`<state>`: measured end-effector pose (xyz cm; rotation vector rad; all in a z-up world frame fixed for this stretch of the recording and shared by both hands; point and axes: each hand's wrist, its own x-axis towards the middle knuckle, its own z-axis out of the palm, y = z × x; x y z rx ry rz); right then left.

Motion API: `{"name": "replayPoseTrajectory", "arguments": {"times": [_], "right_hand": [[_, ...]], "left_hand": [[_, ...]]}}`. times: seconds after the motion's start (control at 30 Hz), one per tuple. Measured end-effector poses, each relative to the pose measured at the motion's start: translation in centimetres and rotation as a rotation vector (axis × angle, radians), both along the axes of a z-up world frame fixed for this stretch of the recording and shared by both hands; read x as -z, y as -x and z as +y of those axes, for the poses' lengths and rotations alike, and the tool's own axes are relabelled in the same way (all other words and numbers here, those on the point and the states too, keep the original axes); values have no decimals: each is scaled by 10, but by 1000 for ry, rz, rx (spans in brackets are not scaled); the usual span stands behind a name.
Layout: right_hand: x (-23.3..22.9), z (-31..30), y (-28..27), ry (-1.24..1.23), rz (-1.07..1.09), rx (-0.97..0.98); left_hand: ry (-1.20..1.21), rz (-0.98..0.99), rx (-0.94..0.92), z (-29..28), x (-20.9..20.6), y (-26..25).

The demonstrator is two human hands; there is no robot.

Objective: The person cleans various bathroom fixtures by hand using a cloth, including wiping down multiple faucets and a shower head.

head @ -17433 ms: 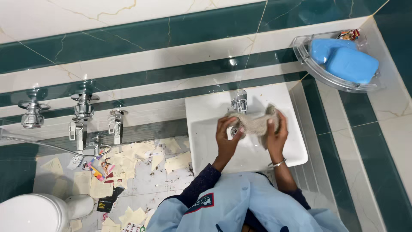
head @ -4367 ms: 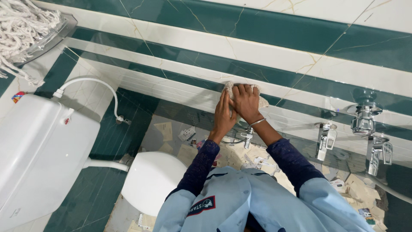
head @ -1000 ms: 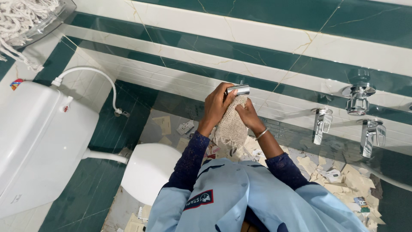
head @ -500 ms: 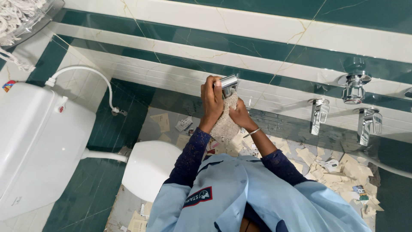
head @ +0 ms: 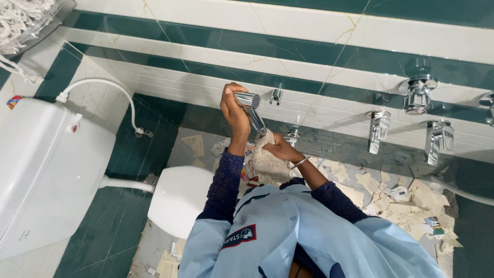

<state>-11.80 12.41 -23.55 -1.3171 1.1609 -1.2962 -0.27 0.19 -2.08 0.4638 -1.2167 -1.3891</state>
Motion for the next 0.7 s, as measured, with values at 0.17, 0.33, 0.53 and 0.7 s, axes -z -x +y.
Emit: {"name": "replayPoseTrajectory", "arguments": {"times": [0.17, 0.33, 0.53, 0.7], "right_hand": [[21, 18, -3, -236, 74, 82], [35, 55, 11, -26, 95, 146], [57, 106, 22, -268, 189, 250], [60, 120, 15, -207, 173, 253]], "left_hand": [[484, -191, -36, 18, -25, -18], [309, -386, 151, 52, -57, -24], [250, -571, 86, 99, -69, -33], [303, -285, -45, 133, -119, -67]]}}
